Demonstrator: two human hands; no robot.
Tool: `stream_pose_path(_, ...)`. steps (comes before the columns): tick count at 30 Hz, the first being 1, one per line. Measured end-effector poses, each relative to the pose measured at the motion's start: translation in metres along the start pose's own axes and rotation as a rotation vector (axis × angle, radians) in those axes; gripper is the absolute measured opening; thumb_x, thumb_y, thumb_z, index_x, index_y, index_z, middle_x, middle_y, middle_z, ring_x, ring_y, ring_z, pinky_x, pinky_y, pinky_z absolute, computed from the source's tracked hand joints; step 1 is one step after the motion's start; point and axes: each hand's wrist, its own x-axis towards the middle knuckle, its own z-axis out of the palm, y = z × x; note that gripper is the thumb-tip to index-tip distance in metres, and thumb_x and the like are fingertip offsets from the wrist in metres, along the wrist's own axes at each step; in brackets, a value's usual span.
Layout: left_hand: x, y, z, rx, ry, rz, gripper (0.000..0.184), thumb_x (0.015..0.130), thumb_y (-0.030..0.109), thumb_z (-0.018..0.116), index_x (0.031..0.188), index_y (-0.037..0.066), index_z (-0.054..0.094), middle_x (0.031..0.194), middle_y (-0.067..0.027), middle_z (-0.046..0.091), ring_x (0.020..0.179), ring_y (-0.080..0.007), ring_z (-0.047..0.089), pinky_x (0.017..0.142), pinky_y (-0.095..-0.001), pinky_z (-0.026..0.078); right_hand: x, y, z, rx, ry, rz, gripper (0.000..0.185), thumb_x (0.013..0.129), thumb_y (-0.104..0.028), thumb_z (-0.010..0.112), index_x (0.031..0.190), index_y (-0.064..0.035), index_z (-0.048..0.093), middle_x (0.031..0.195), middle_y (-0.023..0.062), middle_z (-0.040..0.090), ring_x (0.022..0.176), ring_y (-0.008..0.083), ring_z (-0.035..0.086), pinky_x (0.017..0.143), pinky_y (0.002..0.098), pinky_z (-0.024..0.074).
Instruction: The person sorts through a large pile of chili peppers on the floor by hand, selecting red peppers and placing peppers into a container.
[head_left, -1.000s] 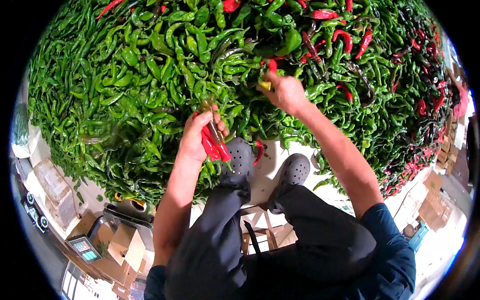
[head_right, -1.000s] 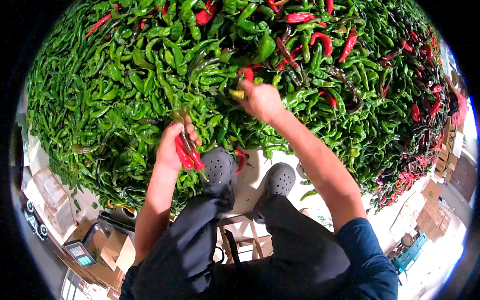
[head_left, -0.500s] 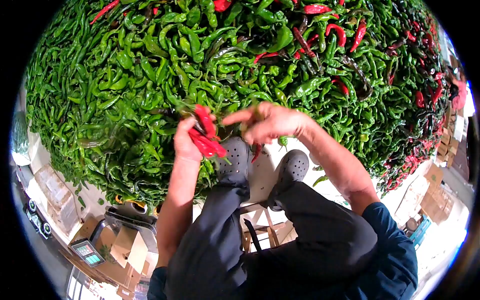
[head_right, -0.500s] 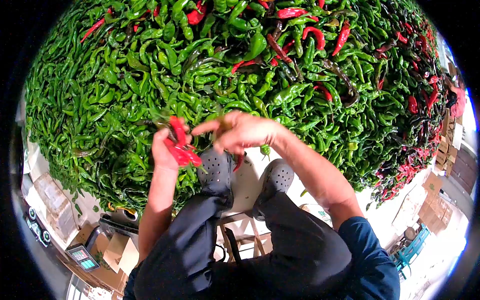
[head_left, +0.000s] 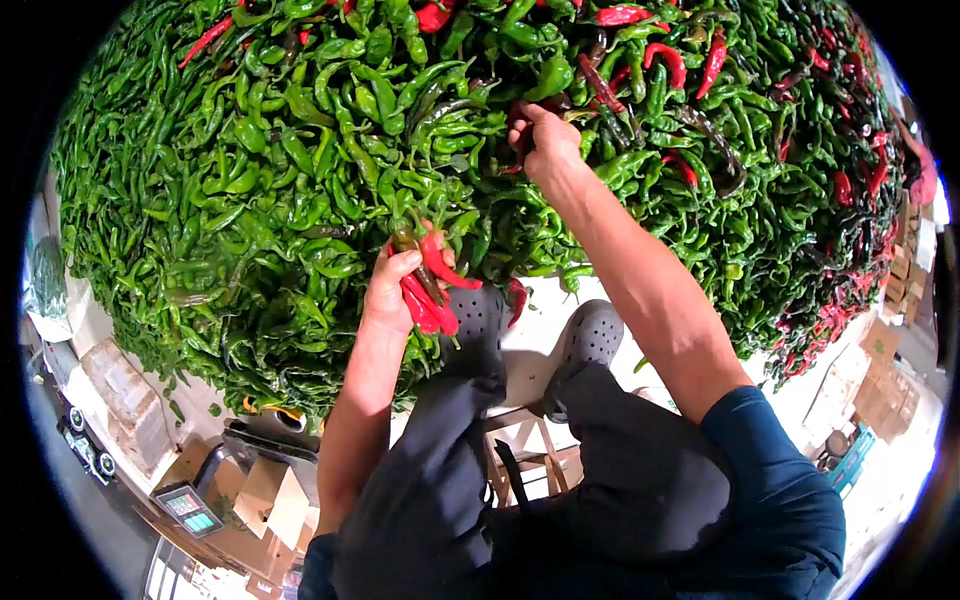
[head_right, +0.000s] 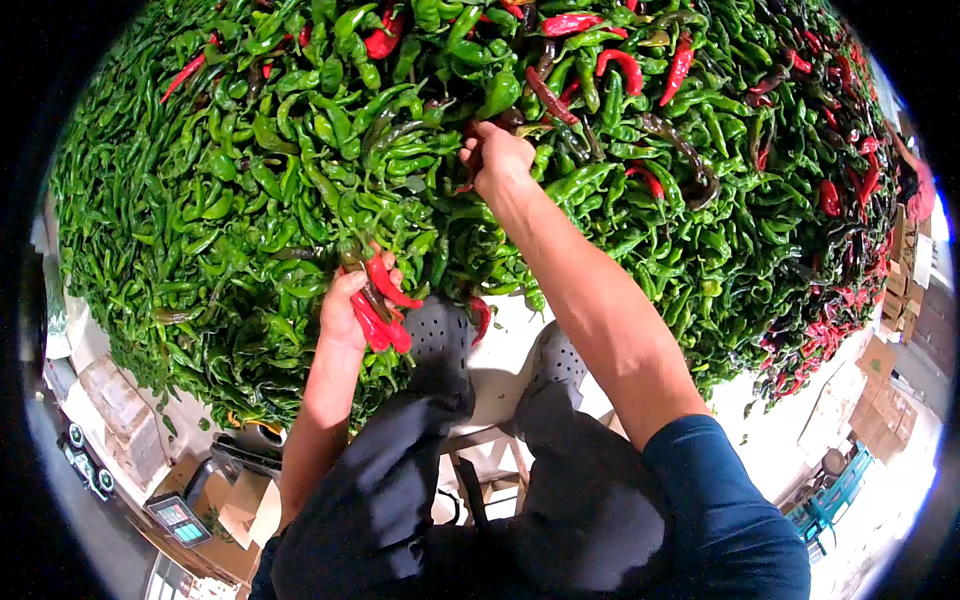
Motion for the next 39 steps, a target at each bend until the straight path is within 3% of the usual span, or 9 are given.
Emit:
stream_pose_path(4, -0.004, -0.003, -0.004, -0.032, 0.029, -0.052, 0.043, 0.080, 0.018, 0.068, 0.119, 0.006, 0.056, 0.115, -0.0141, 0.065, 0.095, -0.0287, 0.067, 0.065, -0.0330, 0.056, 0.000, -0.006, 0.007, -0.001, -0.126, -0.012, 0.011, 0.088, -0.007, 0.066, 0.093, -0.0024, 0.058, 0.071, 0.0061, 0.057, 0.054, 0.0138, 0.052, 0.045, 0.0289, 0.0465)
stream_pose_path(7, -0.005, -0.003, -0.001, 0.018, 0.057, -0.053, 0.045, 0.080, 0.018, 0.068, 0.122, 0.005, 0.055, 0.110, -0.0119, 0.065, 0.094, -0.0273, 0.067, 0.068, -0.0335, 0.056, -0.014, -0.010, 0.004, -0.158, -0.044, -0.040, 0.012, 0.086, -0.010, 0.070, 0.089, -0.0030, 0.060, 0.072, 0.0042, 0.060, 0.051, 0.0141, 0.051, 0.043, 0.0293, 0.0431)
stream_pose_path(11, 0.005, 0.007, -0.003, -0.065, 0.044, -0.002, 0.049, 0.081, 0.019, 0.067, 0.125, 0.002, 0.054, 0.103, -0.0080, 0.065, 0.094, -0.0243, 0.065, 0.070, -0.0318, 0.056, -0.041, -0.002, -0.052, -0.558, -0.468, -0.190, 0.019, 0.091, -0.022, 0.069, 0.093, -0.0041, 0.063, 0.065, 0.0025, 0.060, 0.049, 0.0105, 0.051, 0.045, 0.0260, 0.0401)
stream_pose_path(13, 0.005, 0.009, 0.008, -0.070, -0.014, 0.031, 0.047, 0.082, 0.020, 0.066, 0.124, 0.003, 0.055, 0.119, -0.0148, 0.062, 0.093, -0.0235, 0.066, 0.069, -0.0312, 0.056, -0.071, 0.001, -0.067, -0.843, -0.634, -0.251, 0.025, 0.092, -0.028, 0.069, 0.094, -0.0040, 0.063, 0.065, -0.0006, 0.059, 0.051, 0.0081, 0.051, 0.046, 0.0245, 0.0404)
stream_pose_path(16, 0.005, 0.010, 0.025, -0.082, -0.099, 0.040, 0.044, 0.082, 0.020, 0.067, 0.122, 0.004, 0.056, 0.140, -0.0244, 0.049, 0.092, -0.0230, 0.068, 0.069, -0.0312, 0.056, -0.106, 0.003, -0.065, -0.866, -0.656, -0.216, 0.029, 0.093, -0.032, 0.067, 0.096, -0.0031, 0.063, 0.065, -0.0020, 0.057, 0.052, 0.0071, 0.050, 0.047, 0.0228, 0.0392)
stream_pose_path(23, 0.006, 0.010, 0.027, -0.035, 0.012, 0.021, 0.039, 0.088, 0.021, 0.063, 0.123, 0.006, 0.054, 0.139, -0.0239, 0.050, 0.099, -0.0274, 0.065, 0.070, -0.0305, 0.056, -0.110, -0.004, -0.072, -0.385, -0.807, 0.181, 0.028, 0.094, -0.028, 0.065, 0.102, -0.0016, 0.066, 0.074, 0.0013, 0.063, 0.053, 0.0094, 0.052, 0.045, 0.0235, 0.0393)
stream_pose_path(28, 0.008, 0.008, 0.043, 0.112, 0.040, 0.003, 0.039, 0.087, 0.019, 0.065, 0.123, 0.006, 0.054, 0.136, -0.0219, 0.053, 0.114, -0.0337, 0.061, 0.072, -0.0316, 0.056, -0.109, -0.006, -0.073, -0.565, -0.759, 0.141, 0.028, 0.093, -0.026, 0.066, 0.108, -0.0019, 0.067, 0.082, 0.0027, 0.067, 0.059, 0.0082, 0.055, 0.050, 0.0236, 0.0426)
stream_pose_path(36, 0.005, 0.011, 0.046, 0.027, -0.051, 0.059, 0.049, 0.078, 0.017, 0.073, 0.122, 0.006, 0.053, 0.140, -0.0195, 0.047, 0.120, -0.0339, 0.055, 0.073, -0.0356, 0.056, -0.124, -0.010, -0.058, -1.111, -0.799, -0.290, 0.022, 0.093, -0.025, 0.068, 0.096, -0.0033, 0.071, 0.069, 0.0016, 0.063, 0.062, 0.0081, 0.055, 0.055, 0.0289, 0.0455)
stream_pose_path(39, 0.000, 0.013, 0.049, -0.019, -0.012, 0.066, 0.058, 0.072, 0.021, 0.076, 0.123, 0.009, 0.052, 0.143, -0.0159, 0.045, 0.116, -0.0292, 0.057, 0.074, -0.0332, 0.055, -0.134, -0.019, -0.056, -1.006, -0.753, 0.009, 0.027, 0.093, -0.028, 0.068, 0.092, -0.0020, 0.070, 0.068, 0.0021, 0.062, 0.060, 0.0087, 0.055, 0.054, 0.0282, 0.0436)
